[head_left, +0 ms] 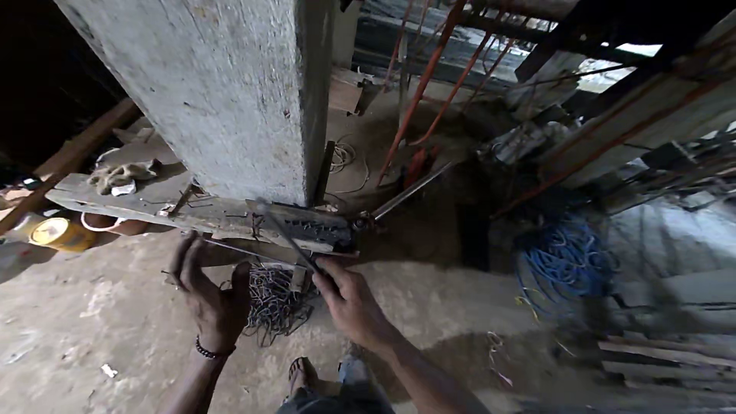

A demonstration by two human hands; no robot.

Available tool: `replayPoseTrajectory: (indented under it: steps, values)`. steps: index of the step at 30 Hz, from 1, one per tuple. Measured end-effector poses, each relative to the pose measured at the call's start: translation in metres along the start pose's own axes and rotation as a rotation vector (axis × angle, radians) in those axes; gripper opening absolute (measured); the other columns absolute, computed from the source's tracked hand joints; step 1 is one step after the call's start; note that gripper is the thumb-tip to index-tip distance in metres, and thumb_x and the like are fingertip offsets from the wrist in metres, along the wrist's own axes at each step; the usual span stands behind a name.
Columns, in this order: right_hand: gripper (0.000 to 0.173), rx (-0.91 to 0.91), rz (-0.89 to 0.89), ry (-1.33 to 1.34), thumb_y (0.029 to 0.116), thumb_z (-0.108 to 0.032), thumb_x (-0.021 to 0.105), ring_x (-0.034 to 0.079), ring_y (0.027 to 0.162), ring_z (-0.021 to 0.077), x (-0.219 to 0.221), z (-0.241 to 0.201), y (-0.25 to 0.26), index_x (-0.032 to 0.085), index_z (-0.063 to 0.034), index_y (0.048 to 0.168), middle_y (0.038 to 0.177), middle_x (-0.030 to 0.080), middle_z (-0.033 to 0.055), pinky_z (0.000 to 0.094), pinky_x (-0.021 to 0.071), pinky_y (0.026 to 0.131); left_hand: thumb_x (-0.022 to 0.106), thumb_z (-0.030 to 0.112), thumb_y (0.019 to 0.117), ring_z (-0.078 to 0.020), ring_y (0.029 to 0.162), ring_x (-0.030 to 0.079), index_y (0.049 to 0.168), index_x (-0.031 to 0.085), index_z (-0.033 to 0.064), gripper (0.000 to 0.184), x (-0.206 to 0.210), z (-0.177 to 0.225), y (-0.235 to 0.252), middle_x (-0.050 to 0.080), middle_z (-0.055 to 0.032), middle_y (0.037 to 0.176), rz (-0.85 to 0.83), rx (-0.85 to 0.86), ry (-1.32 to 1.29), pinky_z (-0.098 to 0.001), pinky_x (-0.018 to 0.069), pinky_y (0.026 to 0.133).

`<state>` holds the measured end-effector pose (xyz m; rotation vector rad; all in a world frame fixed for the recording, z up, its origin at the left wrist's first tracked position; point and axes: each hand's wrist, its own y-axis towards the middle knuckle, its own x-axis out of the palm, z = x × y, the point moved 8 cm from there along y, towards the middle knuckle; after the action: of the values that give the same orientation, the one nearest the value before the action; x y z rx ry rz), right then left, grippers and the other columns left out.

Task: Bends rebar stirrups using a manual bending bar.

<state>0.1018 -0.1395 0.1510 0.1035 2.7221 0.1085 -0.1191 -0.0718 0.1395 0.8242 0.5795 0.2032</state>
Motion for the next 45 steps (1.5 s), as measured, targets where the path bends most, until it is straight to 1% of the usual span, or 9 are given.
replayPoseTrajectory:
  steps: [3, 5, 7, 13, 24, 29, 32, 34, 45]
  values:
    - [0.033, -0.072, 0.025, -0.313, 0.1073, -0.026, 0.052, 0.071, 0.08, 0.0159, -0.038, 0.005, -0.01, 0.072, -0.0047, 0.124, 0.096, 0.075, 0.01, 0.0356, 0.0599, 0.077, 0.058, 0.044, 0.1012, -0.0461, 0.137, 0.048, 0.152, 0.037, -0.0064, 0.075, 0.019, 0.013, 0.004, 0.048, -0.0319, 0.148, -0.233, -0.096, 0.117, -0.0646, 0.0342, 0.115]
    - [0.037, 0.063, 0.002, -0.48, 0.1083, -0.031, 0.049, 0.073, 0.085, 0.0242, -0.068, 0.042, -0.005, 0.072, -0.0083, 0.126, 0.098, 0.076, 0.012, 0.0474, 0.0596, 0.081, 0.051, 0.035, 0.1057, -0.0293, 0.088, 0.072, 0.136, 0.059, 0.0019, 0.045, 0.065, 0.009, -0.02, 0.072, -0.014, 0.101, -0.538, -0.31, 0.113, -0.0551, 0.0579, 0.078]
    - [0.039, 0.218, -0.098, -0.587, 0.1097, -0.035, 0.046, 0.073, 0.094, 0.0298, -0.091, 0.095, 0.013, 0.07, -0.0111, 0.129, 0.102, 0.075, 0.014, 0.0541, 0.0564, 0.088, 0.041, 0.028, 0.1103, -0.0212, 0.067, 0.064, 0.127, 0.061, 0.0028, 0.036, 0.123, -0.004, -0.056, 0.065, -0.0089, 0.081, -0.795, -0.552, -0.114, -0.044, 0.0559, 0.065]
    - [0.04, 0.395, -0.253, -0.614, 0.1109, -0.036, 0.043, 0.07, 0.108, 0.0311, -0.116, 0.229, 0.074, 0.068, -0.0116, 0.13, 0.115, 0.073, 0.0155, 0.0547, 0.053, 0.097, 0.042, 0.029, 0.1106, -0.0264, 0.084, 0.067, 0.125, 0.064, 0.0035, 0.037, 0.223, -0.045, -0.101, 0.069, -0.0149, 0.096, -0.853, -0.806, -0.115, -0.0488, 0.0559, 0.081]
    - [0.041, 0.309, -0.597, -0.578, 0.1103, -0.036, 0.045, 0.069, 0.112, 0.0343, -0.118, 0.269, 0.103, 0.068, -0.0079, 0.129, 0.117, 0.072, 0.0187, 0.0545, 0.0522, 0.099, 0.044, 0.028, 0.11, -0.024, 0.08, 0.065, 0.121, 0.068, 0.0063, 0.035, 0.245, -0.05, -0.119, 0.069, -0.0127, 0.092, -0.919, -0.904, 0.098, -0.0469, 0.0539, 0.078]
    - [0.045, 0.026, -0.348, -0.735, 0.0947, -0.002, 0.069, 0.056, 0.129, 0.046, -0.224, 0.283, 0.216, 0.06, -0.0042, 0.139, 0.139, 0.057, 0.0281, 0.0634, 0.0472, 0.105, 0.044, 0.026, 0.1095, -0.021, 0.077, 0.064, 0.124, 0.067, 0.0058, 0.034, 0.245, -0.052, -0.126, 0.068, -0.0113, 0.091, -0.894, -0.917, 0.059, -0.0437, 0.0539, 0.076]
    - [0.076, 0.038, -0.449, -1.012, 0.0822, -0.004, 0.081, 0.031, 0.149, 0.048, -0.261, 0.346, 0.27, 0.051, -0.0154, 0.151, 0.163, 0.037, 0.0192, 0.0726, 0.0336, 0.112, 0.044, 0.025, 0.109, -0.0219, 0.081, 0.067, 0.126, 0.067, 0.0072, 0.034, 0.244, -0.055, -0.13, 0.07, -0.0118, 0.094, -0.865, -0.903, 0.079, -0.0452, 0.0563, 0.08]
    - [0.075, 0.09, -0.53, -1.069, 0.0787, -0.011, 0.086, 0.039, 0.143, 0.049, -0.28, 0.373, 0.287, 0.056, -0.0162, 0.147, 0.156, 0.045, 0.0202, 0.0742, 0.0356, 0.109, 0.045, 0.026, 0.109, -0.0226, 0.083, 0.068, 0.124, 0.069, 0.0082, 0.033, 0.242, -0.053, -0.129, 0.07, -0.0119, 0.095, -0.848, -0.883, 0.124, -0.046, 0.0555, 0.082]
    - [0.049, 0.357, -0.274, -1.017, 0.0964, -0.005, 0.067, 0.054, 0.128, 0.0568, -0.463, 0.493, 0.189, 0.055, 0.0025, 0.143, 0.136, 0.058, 0.0362, 0.0743, 0.0401, 0.105, 0.047, 0.028, 0.1057, -0.0154, 0.079, 0.067, 0.122, 0.071, 0.0101, 0.033, 0.232, -0.049, -0.124, 0.071, -0.0074, 0.092, -0.728, -0.818, 0.235, -0.0402, 0.0555, 0.077]
